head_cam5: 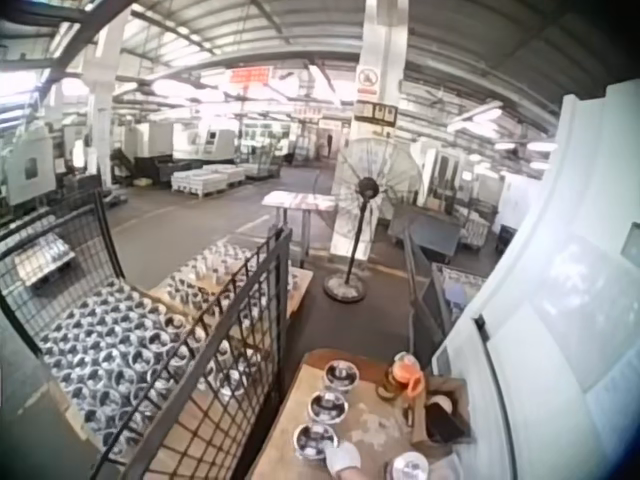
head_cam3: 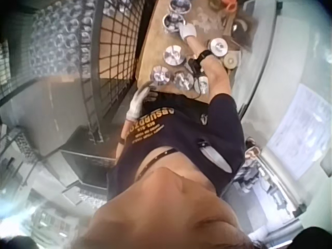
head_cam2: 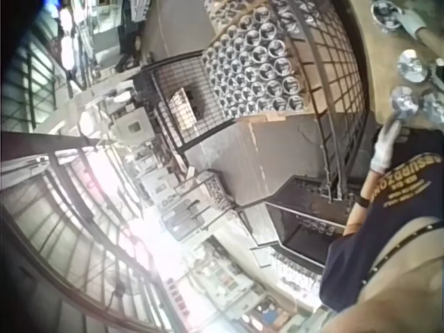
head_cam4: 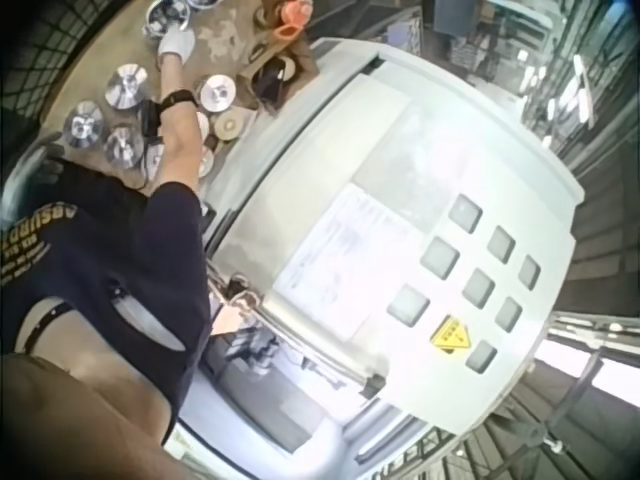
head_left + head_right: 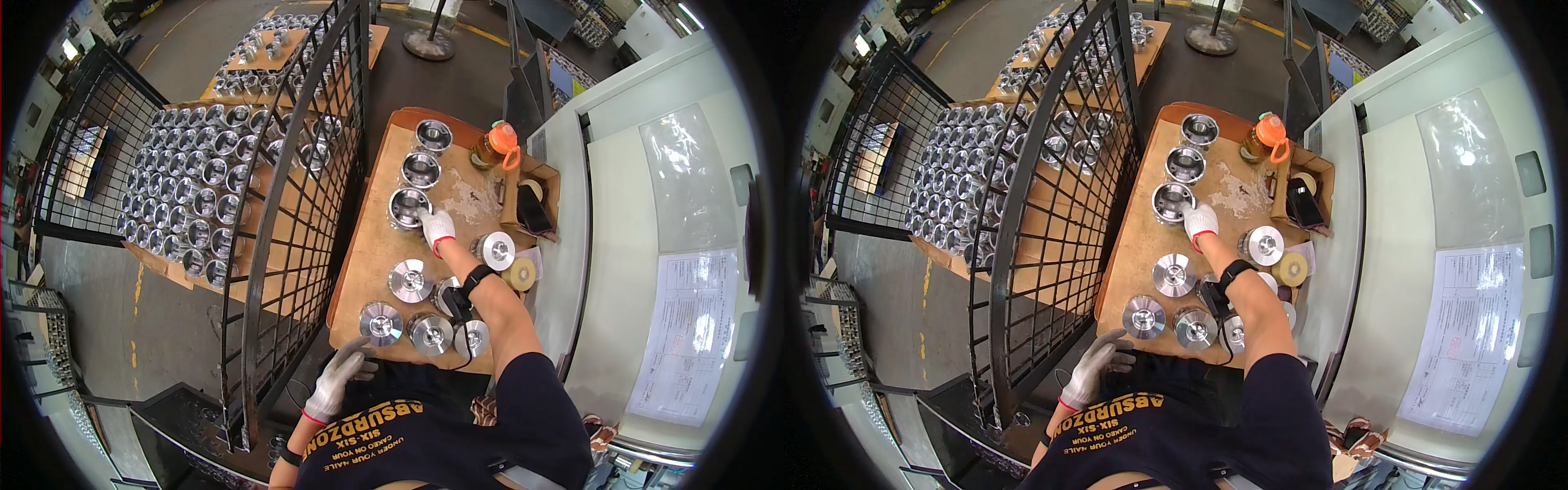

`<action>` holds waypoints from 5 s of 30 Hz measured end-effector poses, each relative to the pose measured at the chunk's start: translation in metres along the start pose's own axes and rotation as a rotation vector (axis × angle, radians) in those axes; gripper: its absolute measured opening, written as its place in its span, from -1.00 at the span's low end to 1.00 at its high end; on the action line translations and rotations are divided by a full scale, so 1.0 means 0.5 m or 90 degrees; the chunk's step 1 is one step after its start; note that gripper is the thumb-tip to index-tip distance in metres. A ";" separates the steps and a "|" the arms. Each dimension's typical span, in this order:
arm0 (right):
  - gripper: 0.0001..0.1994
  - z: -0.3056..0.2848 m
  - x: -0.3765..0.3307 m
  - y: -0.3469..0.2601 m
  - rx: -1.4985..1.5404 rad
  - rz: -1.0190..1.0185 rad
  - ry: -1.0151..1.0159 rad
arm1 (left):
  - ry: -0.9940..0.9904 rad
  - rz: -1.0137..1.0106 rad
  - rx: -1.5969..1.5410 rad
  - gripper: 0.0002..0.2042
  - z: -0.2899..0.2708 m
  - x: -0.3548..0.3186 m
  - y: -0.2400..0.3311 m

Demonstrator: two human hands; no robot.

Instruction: Operate a vertical machining center to process engine pistons, including loading, unloading, inspection, and sorting.

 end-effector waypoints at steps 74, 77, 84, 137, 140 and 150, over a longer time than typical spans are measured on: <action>-0.05 -0.866 -1.328 0.908 -0.085 0.465 0.761 | -0.816 0.783 0.871 -0.60 0.860 -0.212 -0.487; -0.06 -0.870 -1.342 0.905 -0.055 0.452 0.728 | -0.791 0.835 0.958 -0.58 0.856 -0.206 -0.512; -0.28 -0.779 -1.427 0.758 -0.210 0.398 0.736 | -0.753 0.850 0.968 -0.58 0.860 -0.192 -0.508; -0.56 -0.298 -1.714 0.689 -0.038 0.806 0.853 | -0.837 0.633 1.320 -0.53 0.895 -0.195 -0.578; -0.57 -0.301 -1.722 0.679 -0.047 0.786 0.908 | -0.827 0.649 1.284 -0.54 0.899 -0.196 -0.580; -0.89 -0.105 -1.802 0.611 0.062 0.557 1.672 | -0.716 0.838 1.071 -0.60 0.880 -0.195 -0.529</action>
Point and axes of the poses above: each hand's wrist, its own x-axis towards the middle knuckle, its own z-axis out of the palm, y = z × x, the point moved 7 cm from there along x, towards the middle knuckle, and after that the axes turned 2 degrees about y, right-handed, at the moved point
